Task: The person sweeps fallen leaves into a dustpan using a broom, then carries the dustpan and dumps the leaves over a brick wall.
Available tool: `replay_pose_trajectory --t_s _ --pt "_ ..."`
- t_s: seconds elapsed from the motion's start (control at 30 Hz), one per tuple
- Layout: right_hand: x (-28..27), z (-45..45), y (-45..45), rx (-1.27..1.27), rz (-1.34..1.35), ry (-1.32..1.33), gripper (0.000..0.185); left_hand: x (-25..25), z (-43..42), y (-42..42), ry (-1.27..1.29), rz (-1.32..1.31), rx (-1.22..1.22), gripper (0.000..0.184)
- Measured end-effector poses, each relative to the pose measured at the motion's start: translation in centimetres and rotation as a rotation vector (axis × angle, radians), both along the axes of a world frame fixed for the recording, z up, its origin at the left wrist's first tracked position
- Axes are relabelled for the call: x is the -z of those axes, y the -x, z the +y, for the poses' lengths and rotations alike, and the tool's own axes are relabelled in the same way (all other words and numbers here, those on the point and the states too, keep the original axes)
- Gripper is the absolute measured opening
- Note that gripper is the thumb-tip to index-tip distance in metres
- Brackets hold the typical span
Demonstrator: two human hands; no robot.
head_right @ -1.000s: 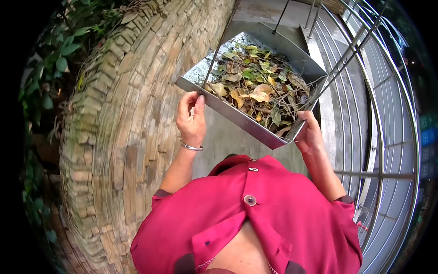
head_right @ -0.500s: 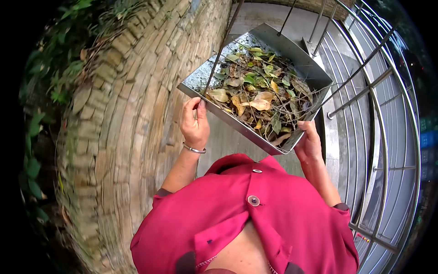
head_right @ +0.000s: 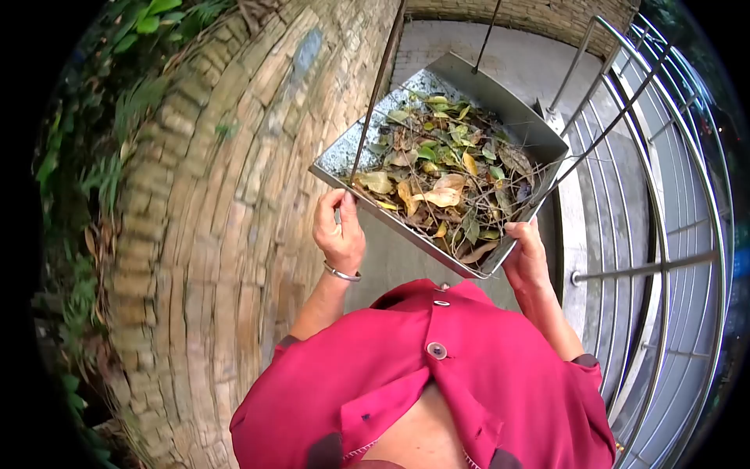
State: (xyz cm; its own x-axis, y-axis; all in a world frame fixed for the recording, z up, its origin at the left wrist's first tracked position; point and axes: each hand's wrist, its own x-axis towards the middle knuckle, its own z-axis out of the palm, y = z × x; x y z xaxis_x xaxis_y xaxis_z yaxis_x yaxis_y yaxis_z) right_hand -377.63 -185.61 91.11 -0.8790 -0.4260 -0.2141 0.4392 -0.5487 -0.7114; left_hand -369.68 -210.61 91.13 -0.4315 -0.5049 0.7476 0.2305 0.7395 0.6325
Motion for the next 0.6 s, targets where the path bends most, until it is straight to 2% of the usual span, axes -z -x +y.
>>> replay_pose_trajectory --t_s 0.13,0.3,0.33,0.43,0.47,0.5,0.57,0.6 --pt "1.2 -4.7 8.1 0.021 -0.021 0.003 0.046 1.1 -4.1 8.0 -0.064 -0.04 -0.029 0.01" --pt "7.1 -9.4 24.4 0.036 -0.085 0.073 0.042 3.2 -9.2 21.5 -0.1 -0.142 0.093 0.026" --pt "6.6 -9.6 26.9 0.022 -0.087 0.113 0.042 3.6 -9.8 23.6 -0.075 -0.187 0.093 0.029" --pt "7.9 -13.5 36.5 0.05 -0.075 0.124 0.043 6.0 -15.0 31.6 -0.012 -0.236 0.045 0.026" --pt "7.7 -14.5 39.0 0.089 -0.036 0.096 0.036 6.3 -16.9 34.6 0.0 -0.234 0.043 0.026" --pt "10.1 -14.4 42.8 0.135 -0.076 0.027 0.027 6.7 -18.3 37.1 0.009 -0.271 0.055 0.024" --pt "9.7 -14.8 47.4 0.082 -0.137 0.052 0.023 7.6 -19.4 40.8 0.043 -0.346 0.059 0.02" --pt "9.2 -15.3 49.7 0.15 -0.158 0.042 0.025 8.1 -20.6 43.2 0.051 -0.359 0.067 0.02"
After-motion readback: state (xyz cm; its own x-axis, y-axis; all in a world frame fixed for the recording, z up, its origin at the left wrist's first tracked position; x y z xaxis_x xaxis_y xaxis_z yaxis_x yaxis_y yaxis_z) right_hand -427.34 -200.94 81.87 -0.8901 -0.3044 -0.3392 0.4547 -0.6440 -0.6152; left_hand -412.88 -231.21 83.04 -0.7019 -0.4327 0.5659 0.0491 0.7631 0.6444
